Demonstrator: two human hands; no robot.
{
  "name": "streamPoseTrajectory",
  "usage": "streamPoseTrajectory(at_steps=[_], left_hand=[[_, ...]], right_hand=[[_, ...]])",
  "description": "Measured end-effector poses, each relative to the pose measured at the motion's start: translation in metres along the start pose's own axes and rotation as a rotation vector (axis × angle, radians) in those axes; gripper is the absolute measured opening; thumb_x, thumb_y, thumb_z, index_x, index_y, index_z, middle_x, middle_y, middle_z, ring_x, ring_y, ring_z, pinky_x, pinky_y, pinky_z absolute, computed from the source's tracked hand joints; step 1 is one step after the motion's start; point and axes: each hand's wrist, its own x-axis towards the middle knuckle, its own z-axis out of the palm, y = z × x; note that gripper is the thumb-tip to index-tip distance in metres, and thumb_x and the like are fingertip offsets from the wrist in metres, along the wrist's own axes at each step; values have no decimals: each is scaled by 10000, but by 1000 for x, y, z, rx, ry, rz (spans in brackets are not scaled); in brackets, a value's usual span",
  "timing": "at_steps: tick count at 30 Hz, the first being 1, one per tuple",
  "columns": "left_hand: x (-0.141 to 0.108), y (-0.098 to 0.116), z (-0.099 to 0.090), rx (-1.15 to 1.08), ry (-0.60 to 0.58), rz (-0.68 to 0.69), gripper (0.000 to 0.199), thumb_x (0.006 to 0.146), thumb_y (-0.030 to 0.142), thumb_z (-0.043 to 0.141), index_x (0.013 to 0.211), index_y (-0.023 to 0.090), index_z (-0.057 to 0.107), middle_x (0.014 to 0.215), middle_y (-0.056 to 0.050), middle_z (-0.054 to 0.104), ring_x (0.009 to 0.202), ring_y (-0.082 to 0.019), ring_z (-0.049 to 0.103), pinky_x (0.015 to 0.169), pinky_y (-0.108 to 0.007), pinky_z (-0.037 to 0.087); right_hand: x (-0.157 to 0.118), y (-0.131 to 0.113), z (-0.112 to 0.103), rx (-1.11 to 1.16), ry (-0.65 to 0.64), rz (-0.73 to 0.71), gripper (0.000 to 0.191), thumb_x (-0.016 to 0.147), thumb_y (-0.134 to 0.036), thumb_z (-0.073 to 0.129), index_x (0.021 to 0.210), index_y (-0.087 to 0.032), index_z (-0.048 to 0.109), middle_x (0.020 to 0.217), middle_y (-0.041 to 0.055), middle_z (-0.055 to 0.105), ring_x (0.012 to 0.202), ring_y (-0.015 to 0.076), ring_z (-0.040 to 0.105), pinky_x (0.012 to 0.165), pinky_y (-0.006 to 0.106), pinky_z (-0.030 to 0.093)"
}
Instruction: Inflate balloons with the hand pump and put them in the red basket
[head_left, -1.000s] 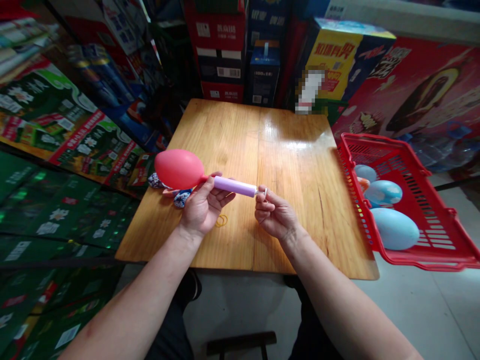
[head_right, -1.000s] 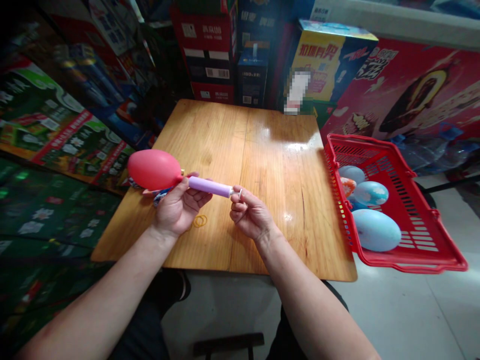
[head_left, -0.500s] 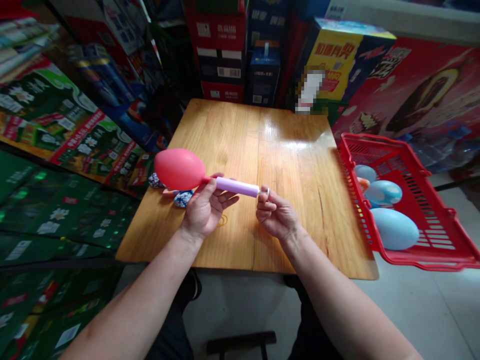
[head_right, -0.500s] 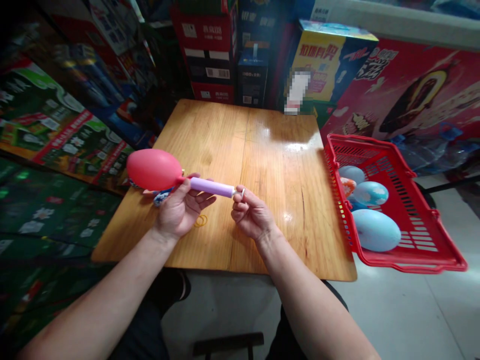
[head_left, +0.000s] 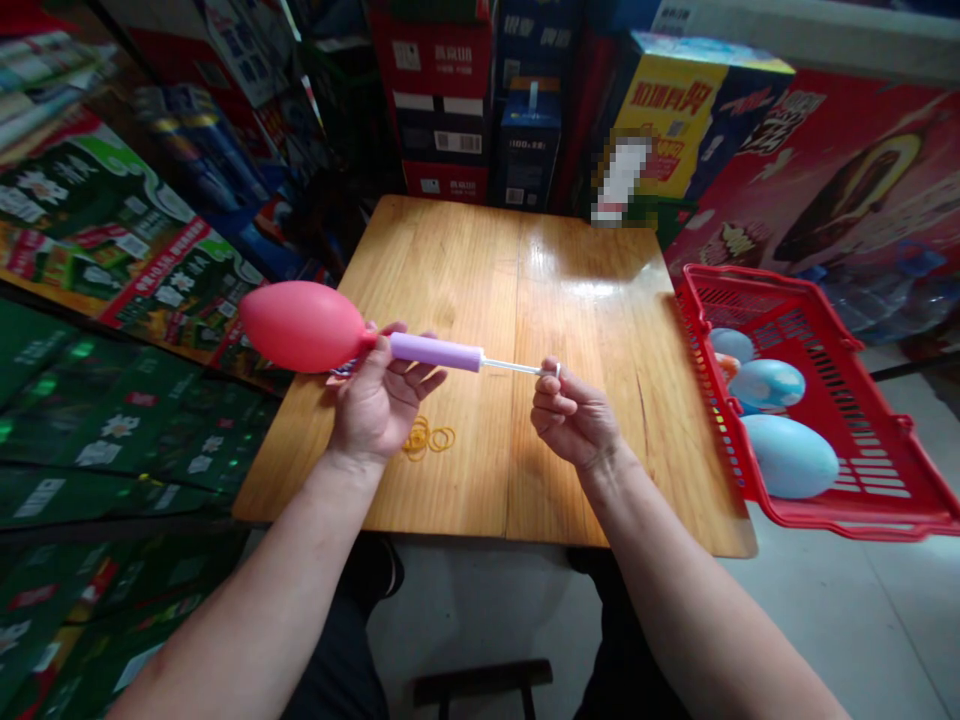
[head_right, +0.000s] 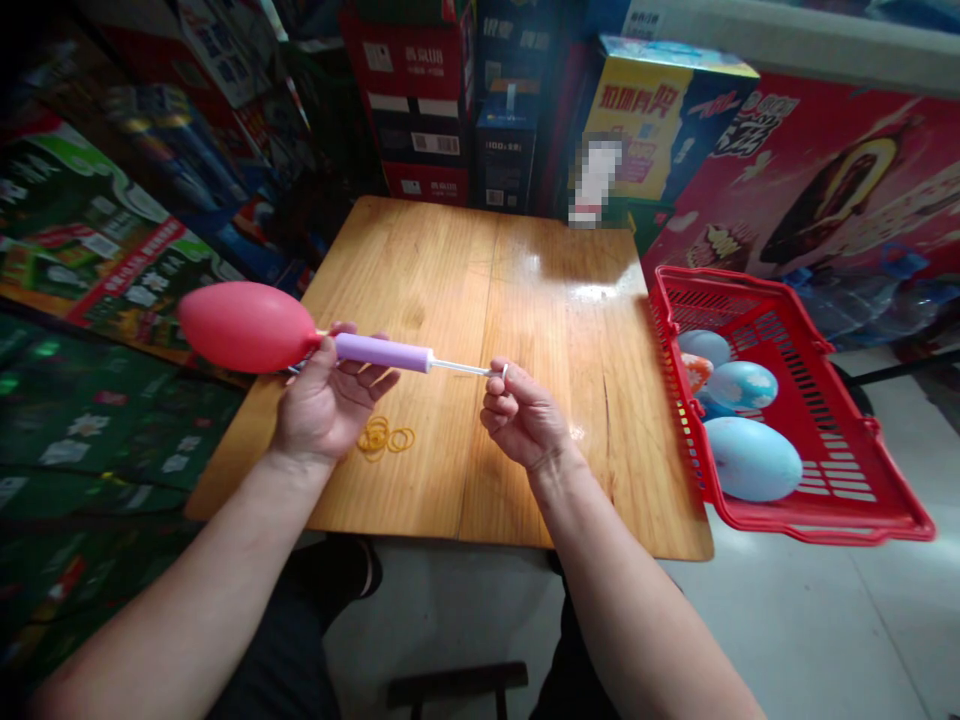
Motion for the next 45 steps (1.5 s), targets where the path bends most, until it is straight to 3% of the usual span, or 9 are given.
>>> streamPoseTrajectory(at_steps=[4, 8, 13, 18, 24, 30, 34, 38, 45], left_hand=[[-10, -18, 9, -14, -87, -132, 256, 955, 396, 746, 1152, 235, 719, 1160, -109, 805, 1017, -247, 783, 900, -421, 641], [-11, -26, 13, -22, -70, -139, 241, 967, 379, 724, 1152, 225, 718, 1144, -115, 807, 999, -230, 785, 897, -383, 633], [-2, -14, 7, 0, -20, -134, 236, 952, 375, 734, 1135, 227, 741, 1052, -81, 816, 918, -209, 785, 848, -344, 639], [4, 1, -3, 12, 37, 29, 237, 947, 423, 750, 1110, 251, 743, 1046, -63, 817, 964, -225, 783, 850, -348, 640], [-6, -19, 6, 25, -70, -134, 271, 950, 408, 746, 1155, 232, 727, 1154, -112, 803, 1033, -245, 777, 939, -419, 619], [-4, -25, 8, -11, -28, -128, 221, 964, 373, 722, 1127, 226, 747, 1061, -86, 813, 979, -221, 777, 885, -362, 631], [2, -14, 3, 8, 7, -128, 223, 946, 376, 740, 1108, 223, 753, 997, -63, 808, 902, -202, 777, 841, -334, 636], [6, -1, -4, 11, 48, -13, 241, 938, 407, 757, 1116, 244, 747, 1011, -50, 810, 935, -205, 781, 843, -323, 638], [-7, -22, 8, 12, -72, -118, 271, 967, 400, 727, 1173, 223, 720, 1139, -110, 808, 1028, -243, 782, 928, -420, 628]], right_hand=[[4, 17, -1, -13, -13, 52, 41, 970, -154, 682, 991, -188, 671, 689, -58, 674, 449, 21, 449, 463, 113, 398], [6, 23, -1, -11, -3, 45, 67, 975, -167, 694, 1032, -192, 672, 696, -58, 671, 462, 24, 467, 469, 113, 400], [4, 8, 0, -28, 7, 46, 26, 990, -166, 667, 995, -188, 681, 696, -53, 671, 448, 23, 440, 458, 116, 390], [0, -2, 2, 19, 33, -5, 125, 1021, -144, 598, 937, -188, 679, 663, -68, 636, 425, 21, 395, 436, 112, 358], [7, 20, -1, 0, 16, 62, 32, 973, -165, 698, 981, -180, 671, 693, -52, 668, 452, 26, 441, 456, 118, 388], [10, 24, -6, 10, -20, 72, 93, 952, -166, 727, 1023, -181, 669, 729, -39, 695, 472, 27, 476, 470, 115, 417], [7, 10, -6, 0, -2, 84, 34, 981, -157, 681, 996, -185, 669, 712, -49, 679, 464, 22, 464, 467, 109, 409], [1, -3, -2, 21, 10, 23, 102, 1019, -143, 608, 952, -196, 664, 673, -76, 632, 430, 15, 401, 441, 102, 374], [5, 22, -2, 30, 24, 76, 59, 959, -150, 714, 985, -176, 668, 696, -55, 658, 451, 25, 434, 453, 118, 405]])
